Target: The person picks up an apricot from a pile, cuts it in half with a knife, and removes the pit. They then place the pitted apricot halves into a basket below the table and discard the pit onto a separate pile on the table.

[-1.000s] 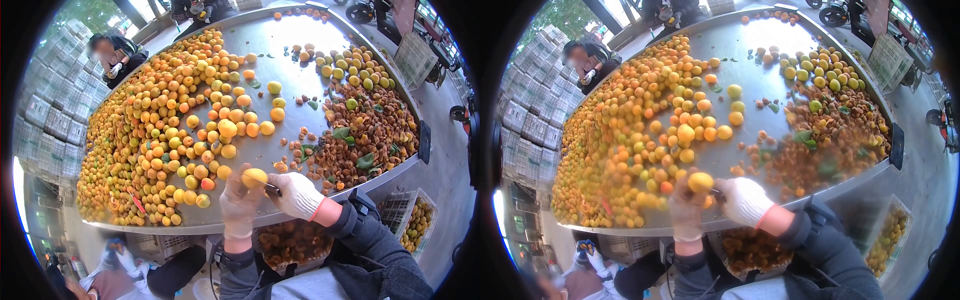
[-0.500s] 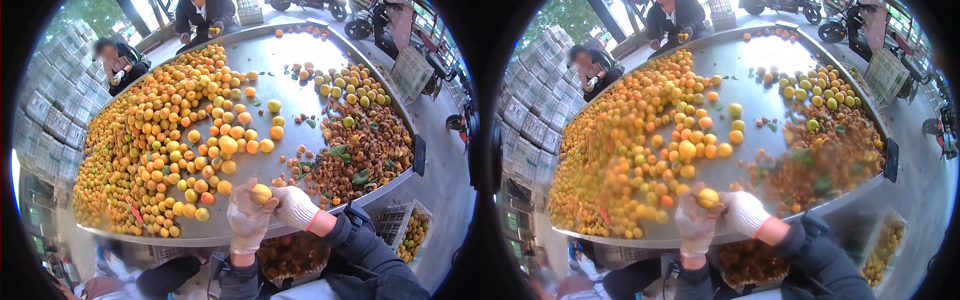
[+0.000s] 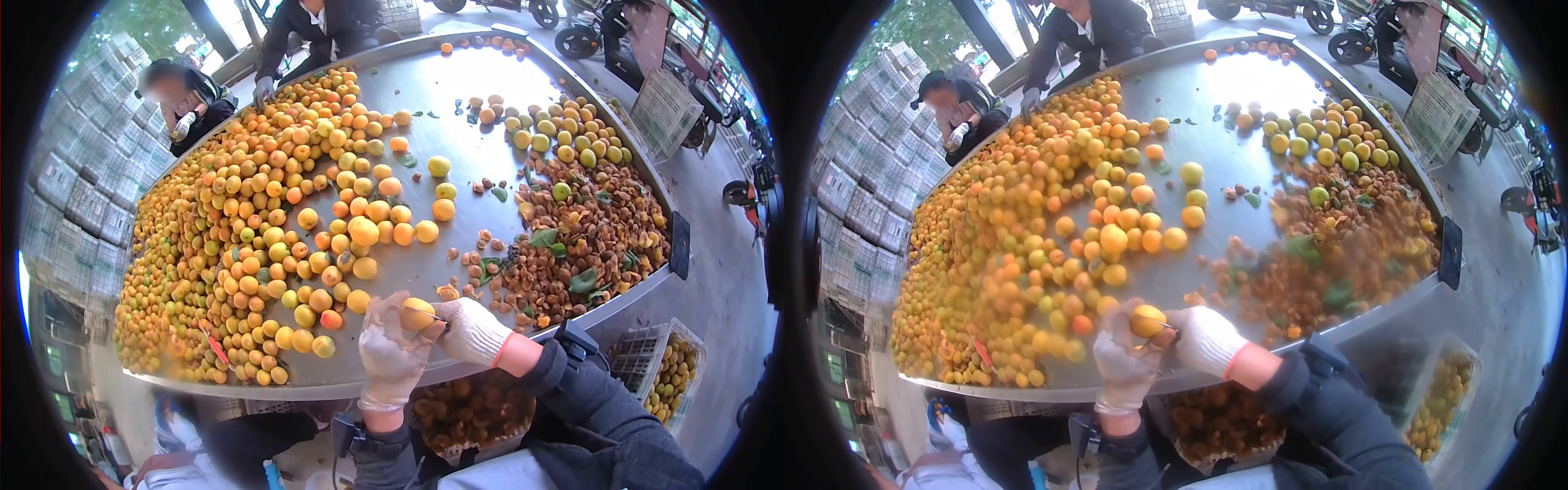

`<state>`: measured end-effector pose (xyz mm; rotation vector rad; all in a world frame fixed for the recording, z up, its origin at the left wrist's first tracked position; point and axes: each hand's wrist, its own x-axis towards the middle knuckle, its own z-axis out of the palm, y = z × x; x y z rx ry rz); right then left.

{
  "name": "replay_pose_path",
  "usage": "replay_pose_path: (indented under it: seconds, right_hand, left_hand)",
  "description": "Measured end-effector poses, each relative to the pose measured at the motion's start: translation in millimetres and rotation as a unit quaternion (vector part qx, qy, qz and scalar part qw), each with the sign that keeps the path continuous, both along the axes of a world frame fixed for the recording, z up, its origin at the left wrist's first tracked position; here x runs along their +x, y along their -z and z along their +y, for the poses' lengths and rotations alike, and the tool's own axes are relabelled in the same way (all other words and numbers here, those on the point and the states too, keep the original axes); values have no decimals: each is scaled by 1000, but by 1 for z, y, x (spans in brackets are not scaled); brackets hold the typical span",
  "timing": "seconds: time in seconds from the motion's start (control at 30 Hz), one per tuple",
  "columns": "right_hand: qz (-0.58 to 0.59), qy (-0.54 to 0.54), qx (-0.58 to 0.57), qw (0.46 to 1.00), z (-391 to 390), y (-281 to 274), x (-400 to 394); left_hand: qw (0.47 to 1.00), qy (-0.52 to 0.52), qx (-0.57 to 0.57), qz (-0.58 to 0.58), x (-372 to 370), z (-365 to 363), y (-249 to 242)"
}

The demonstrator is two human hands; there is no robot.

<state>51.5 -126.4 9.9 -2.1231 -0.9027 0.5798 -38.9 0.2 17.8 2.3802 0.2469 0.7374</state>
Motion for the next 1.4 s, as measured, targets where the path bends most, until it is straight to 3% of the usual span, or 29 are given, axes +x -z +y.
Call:
replay_pose_path:
  seconds: [0.07,0.1,0.13,0.17,0.23,0.37,0.43,0.6,0.7,0.77,0.83,0.87,0.93,0.97,1.0,1.03,1.07,1.1,1.13,1.17,1.2,1.23,1.27,1.3,1.33,1.4]
  right_hand:
    - [27,-16,67,997,0,4,0]
    - [27,-18,67,997,0,3,0]
    - [-1,-4,96,995,-1,2,0]
    - [-28,10,124,992,-1,1,-1]
    - [-49,19,103,993,1,0,-3]
    - [-84,29,110,990,-1,7,-4]
    - [-65,8,97,993,-1,3,-1]
    - [-14,-48,32,998,0,-6,1]
    - [132,-151,133,970,-4,5,13]
    - [148,-157,92,972,-8,-1,16]
    - [163,-164,54,971,-12,-12,20]
    - [129,-139,51,981,-19,-17,21]
    - [82,-87,48,992,-30,-17,28]
    - [176,-1,82,981,-31,-20,27]
    - [268,86,114,953,-30,-27,24]
    - [268,86,113,953,-25,-29,20]
    - [123,71,167,976,-19,-31,16]
    - [-25,57,214,975,-17,-31,14]
    - [-55,25,173,983,-17,-30,14]
    - [-44,14,196,980,-18,-23,18]
    - [-33,1,218,975,-20,-17,23]
    - [-34,5,216,976,-22,-19,25]
    - [117,58,221,966,-24,-23,26]
    - [266,108,222,932,-25,-28,26]
    - [268,108,223,931,-28,-36,28]
    - [352,94,181,913,-40,-51,36]
  left_hand:
    - [998,5,-64,17,0,-5,0]
    - [963,27,-268,-21,1,-13,2]
    - [885,47,-460,-61,1,-16,4]
    - [885,45,-459,-61,0,-15,6]
    - [760,90,-640,-72,1,-12,12]
    - [777,51,-625,-59,1,-18,6]
    - [896,41,-441,-35,-2,-16,1]
    - [907,29,-418,-52,3,-19,2]
    - [913,53,-403,-41,3,-14,0]
    - [922,87,-374,-38,2,-10,-2]
    - [856,76,-511,3,2,-8,-5]
    - [857,76,-509,2,2,-3,-3]
    - [740,67,-651,-154,4,6,4]
    - [740,65,-651,-156,5,5,5]
    - [818,26,-569,-81,6,3,4]
    - [880,-10,-476,-2,8,0,2]
    - [880,-7,-475,0,11,-5,2]
    - [963,-6,-270,16,13,-12,3]
    - [998,-2,-51,28,15,-18,4]
    - [998,1,-43,49,15,-21,4]
    - [998,7,-45,50,13,-22,11]
    - [980,8,-199,28,11,-21,23]
    - [938,6,-348,6,10,-19,29]
    - [884,-37,-456,96,12,-25,-16]
    - [884,-38,-455,98,10,-22,-14]
    - [748,44,-662,2,5,-13,-5]
